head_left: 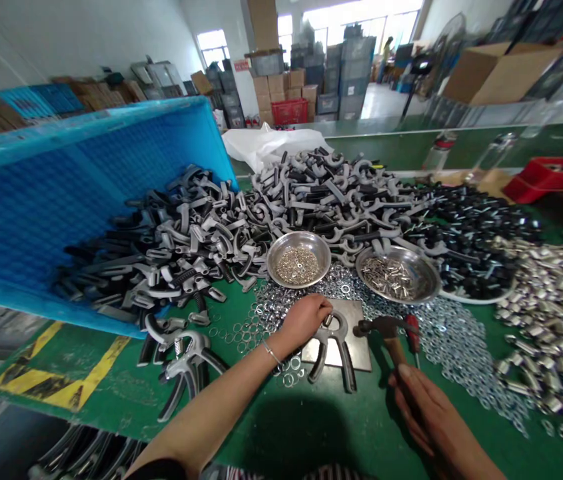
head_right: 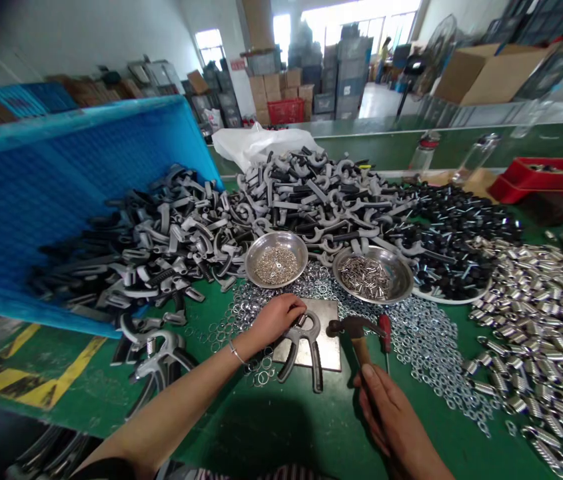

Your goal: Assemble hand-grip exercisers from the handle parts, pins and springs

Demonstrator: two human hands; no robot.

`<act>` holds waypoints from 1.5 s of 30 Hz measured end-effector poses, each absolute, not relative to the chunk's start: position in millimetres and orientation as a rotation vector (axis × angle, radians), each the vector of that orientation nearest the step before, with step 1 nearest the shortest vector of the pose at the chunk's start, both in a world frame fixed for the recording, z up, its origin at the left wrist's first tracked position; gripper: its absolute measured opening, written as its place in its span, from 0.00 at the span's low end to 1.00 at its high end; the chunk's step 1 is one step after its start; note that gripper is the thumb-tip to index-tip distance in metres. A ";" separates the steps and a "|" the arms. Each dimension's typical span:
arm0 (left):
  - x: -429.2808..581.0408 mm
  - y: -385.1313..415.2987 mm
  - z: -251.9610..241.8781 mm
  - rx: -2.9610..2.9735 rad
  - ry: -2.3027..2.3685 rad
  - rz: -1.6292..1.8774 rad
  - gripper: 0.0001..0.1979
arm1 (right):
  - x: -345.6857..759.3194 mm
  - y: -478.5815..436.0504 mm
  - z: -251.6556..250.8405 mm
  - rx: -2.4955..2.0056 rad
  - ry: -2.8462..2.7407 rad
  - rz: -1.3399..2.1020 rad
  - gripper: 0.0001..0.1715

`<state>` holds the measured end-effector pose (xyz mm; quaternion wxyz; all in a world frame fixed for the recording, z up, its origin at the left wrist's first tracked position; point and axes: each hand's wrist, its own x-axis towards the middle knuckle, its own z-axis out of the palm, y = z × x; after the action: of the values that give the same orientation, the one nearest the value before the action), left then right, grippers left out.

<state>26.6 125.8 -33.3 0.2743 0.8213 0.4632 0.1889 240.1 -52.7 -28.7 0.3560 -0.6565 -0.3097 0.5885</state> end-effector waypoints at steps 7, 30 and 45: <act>28.3 121.5 -34.3 2.660 1.165 0.349 0.08 | 240.7 -54.8 -32.5 -1.695 -0.749 1.560 0.32; -18.4 86.7 -12.8 2.809 1.054 0.179 0.07 | 240.8 32.7 43.9 -1.837 -2.021 0.803 0.21; -11.4 88.6 -24.4 2.924 1.104 0.177 0.06 | 245.4 1.2 19.4 -1.791 -2.045 1.051 0.24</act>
<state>-11.4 88.6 -24.4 0.0054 0.9341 0.3525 0.0564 245.4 1.2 19.4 0.1132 -0.6106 -0.6970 0.3584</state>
